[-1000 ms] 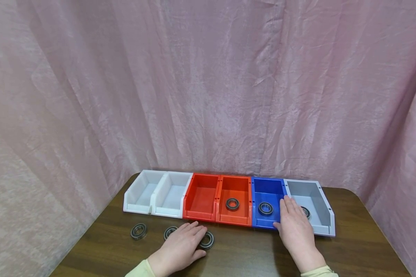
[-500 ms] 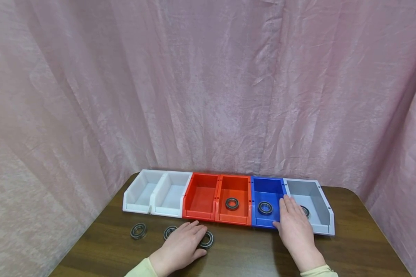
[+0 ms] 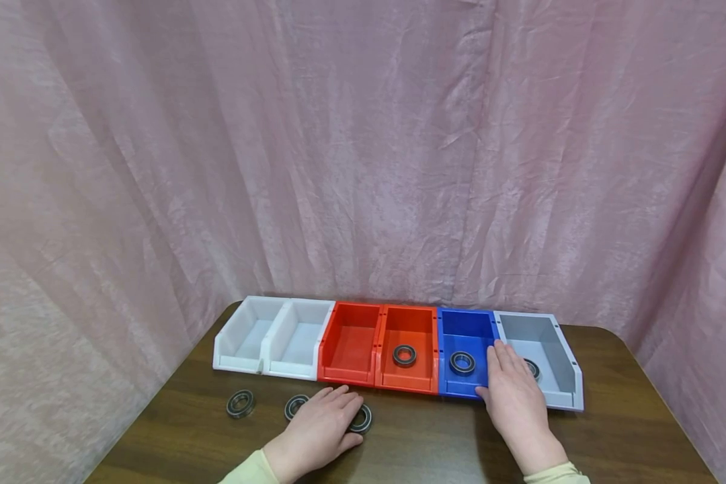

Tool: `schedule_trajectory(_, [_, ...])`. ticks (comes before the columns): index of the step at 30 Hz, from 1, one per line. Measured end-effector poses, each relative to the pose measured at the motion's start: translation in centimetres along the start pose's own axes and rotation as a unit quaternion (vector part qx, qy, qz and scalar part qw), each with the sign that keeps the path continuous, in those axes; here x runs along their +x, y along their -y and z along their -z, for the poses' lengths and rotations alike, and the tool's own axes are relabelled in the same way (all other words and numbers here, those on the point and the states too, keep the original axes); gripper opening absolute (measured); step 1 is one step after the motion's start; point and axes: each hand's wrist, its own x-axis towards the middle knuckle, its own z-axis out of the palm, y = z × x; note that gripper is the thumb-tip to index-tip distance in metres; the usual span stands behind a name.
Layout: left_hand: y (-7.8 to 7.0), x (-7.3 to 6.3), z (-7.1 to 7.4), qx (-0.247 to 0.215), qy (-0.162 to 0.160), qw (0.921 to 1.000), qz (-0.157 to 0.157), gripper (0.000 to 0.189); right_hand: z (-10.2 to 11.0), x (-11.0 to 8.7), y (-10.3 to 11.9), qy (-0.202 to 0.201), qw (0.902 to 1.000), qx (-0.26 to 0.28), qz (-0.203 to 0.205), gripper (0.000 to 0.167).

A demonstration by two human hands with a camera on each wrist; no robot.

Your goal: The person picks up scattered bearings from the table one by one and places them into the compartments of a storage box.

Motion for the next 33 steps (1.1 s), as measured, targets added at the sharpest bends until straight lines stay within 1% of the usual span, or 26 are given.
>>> schedule_trajectory(5, [0.13, 0.16, -0.28, 0.001, -0.004, 1.0, -0.001, 0.051, -0.02, -0.14, 0.07, -0.006, 1.0, 0.0, 0.003, 0.082])
schedule_trajectory(10, [0.16, 0.18, -0.25, 0.01, -0.023, 0.9996, -0.01, 0.044, -0.02, -0.18, 0.09, -0.011, 0.9999, 0.0, 0.006, 0.081])
schedule_trajectory(14, [0.14, 0.17, -0.17, 0.016, -0.035, 0.9992, -0.015, 0.043, -0.02, -0.18, 0.08, -0.012, 0.9999, -0.001, 0.008, 0.081])
schedule_trajectory(23, [0.01, 0.2, -0.17, 0.013, -0.028, 0.9995, -0.008, 0.044, -0.06, -0.23, -0.01, -0.017, 0.9998, 0.001, 0.013, 0.081])
schedule_trajectory(33, [-0.01, 0.27, -0.34, 0.023, -0.032, 0.9991, -0.013, 0.045, -0.15, -0.2, -0.11, -0.022, 0.9996, 0.003, 0.016, 0.08])
